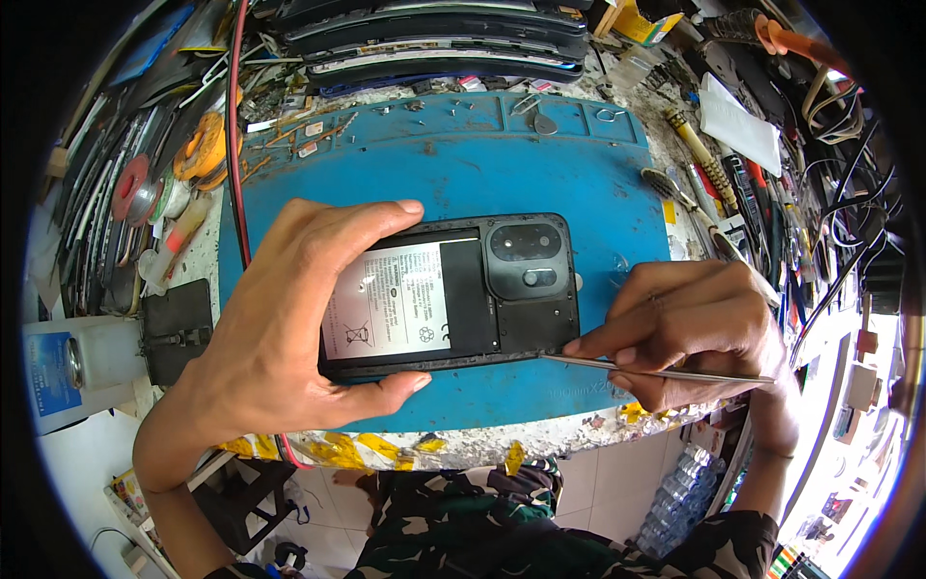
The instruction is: The person uses tweezers to carefully pry and separate the back cover from a smartphone with the battery exposed. They rotate the phone and continue working along the edges to release the cover, then lift the cover away from the chassis.
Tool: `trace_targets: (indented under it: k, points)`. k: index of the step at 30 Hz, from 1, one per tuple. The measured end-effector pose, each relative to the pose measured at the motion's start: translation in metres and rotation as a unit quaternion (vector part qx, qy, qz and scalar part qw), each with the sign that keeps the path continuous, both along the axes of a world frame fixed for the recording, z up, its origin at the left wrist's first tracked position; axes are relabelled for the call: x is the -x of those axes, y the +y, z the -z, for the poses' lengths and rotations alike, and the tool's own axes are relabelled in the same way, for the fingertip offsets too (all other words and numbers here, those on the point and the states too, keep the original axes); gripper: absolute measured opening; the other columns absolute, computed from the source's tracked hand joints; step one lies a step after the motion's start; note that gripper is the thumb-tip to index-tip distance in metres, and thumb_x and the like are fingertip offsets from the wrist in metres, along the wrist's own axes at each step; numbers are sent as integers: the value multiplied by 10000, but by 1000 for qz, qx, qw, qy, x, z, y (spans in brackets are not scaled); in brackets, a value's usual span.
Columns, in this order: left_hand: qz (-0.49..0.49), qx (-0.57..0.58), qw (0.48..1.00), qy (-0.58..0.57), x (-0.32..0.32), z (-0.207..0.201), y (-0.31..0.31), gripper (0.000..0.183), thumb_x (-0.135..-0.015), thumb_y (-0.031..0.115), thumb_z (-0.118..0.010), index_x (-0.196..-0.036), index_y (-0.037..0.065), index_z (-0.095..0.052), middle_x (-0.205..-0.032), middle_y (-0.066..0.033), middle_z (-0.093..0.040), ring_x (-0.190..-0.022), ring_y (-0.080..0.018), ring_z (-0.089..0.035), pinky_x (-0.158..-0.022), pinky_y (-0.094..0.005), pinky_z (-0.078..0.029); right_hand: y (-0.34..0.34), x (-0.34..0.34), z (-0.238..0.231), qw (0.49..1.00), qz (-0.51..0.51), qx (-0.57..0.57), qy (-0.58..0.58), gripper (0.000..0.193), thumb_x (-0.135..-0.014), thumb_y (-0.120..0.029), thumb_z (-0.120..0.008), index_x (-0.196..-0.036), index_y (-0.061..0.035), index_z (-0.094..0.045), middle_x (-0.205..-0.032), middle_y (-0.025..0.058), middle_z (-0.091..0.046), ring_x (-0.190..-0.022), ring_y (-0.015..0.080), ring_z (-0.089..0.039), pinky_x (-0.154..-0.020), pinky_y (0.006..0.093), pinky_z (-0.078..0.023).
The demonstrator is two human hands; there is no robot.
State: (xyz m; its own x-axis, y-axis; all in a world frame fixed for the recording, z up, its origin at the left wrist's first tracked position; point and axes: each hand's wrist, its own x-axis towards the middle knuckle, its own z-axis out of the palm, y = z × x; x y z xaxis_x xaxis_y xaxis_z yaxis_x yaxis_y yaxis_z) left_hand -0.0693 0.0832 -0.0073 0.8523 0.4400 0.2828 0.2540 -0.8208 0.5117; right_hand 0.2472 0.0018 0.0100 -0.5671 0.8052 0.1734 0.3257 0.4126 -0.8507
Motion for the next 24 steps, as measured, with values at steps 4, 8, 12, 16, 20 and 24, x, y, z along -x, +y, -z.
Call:
trace_targets:
  k: [4,8,12,16,20,24]
  points:
    - [1,-1,1000,-1,0,1,-1,986,-659,215,-915,-1465,-32,-403,-1355,-225,-580,-1185,-346,-565,-1033,-463,-448,-3,3,0,1000,29,6,-6,209,-761,3,-818,-686,-55,-631,-907,179,-782,-689,241,-693,-570,318,-557]
    - [2,-4,1000,11,2,0,-1,974,-661,216,-913,-1460,-31,-414,-1368,-227,-578,-1187,-345,-565,-1030,-462,-449,-3,3,1,1000,27,-2,1,184,-766,0,-818,-698,-48,-654,-899,197,-778,-694,238,-698,-563,309,-553]
    - [2,-6,1000,-2,1,1,0,970,-661,217,-912,-1458,-31,-419,-1370,-222,-582,-1189,-343,-564,-1031,-458,-444,4,-2,3,1000,-10,-7,13,154,-776,-16,-828,-729,-36,-682,-890,215,-773,-685,235,-701,-559,309,-555]
    - [-3,2,1000,3,1,0,-1,965,-657,217,-913,-1453,-30,-426,-1365,-222,-586,-1188,-342,-565,-1029,-457,-443,2,-2,3,1000,4,2,15,161,-780,-15,-827,-723,-35,-678,-885,222,-771,-687,236,-706,-560,313,-558]
    - [-1,-7,1000,2,1,0,0,956,-654,221,-914,-1444,-26,-435,-1361,-220,-590,-1189,-343,-564,-1023,-457,-445,-2,-1,3,1000,12,7,-2,180,-780,5,-811,-710,-45,-652,-899,215,-773,-684,242,-706,-567,318,-563]
    - [-2,-5,1000,4,1,0,0,950,-653,224,-913,-1441,-20,-441,-1357,-215,-595,-1190,-344,-563,-1020,-458,-444,-1,-2,5,1000,5,-12,5,198,-788,16,-797,-709,-53,-629,-921,206,-776,-678,246,-704,-576,324,-569]
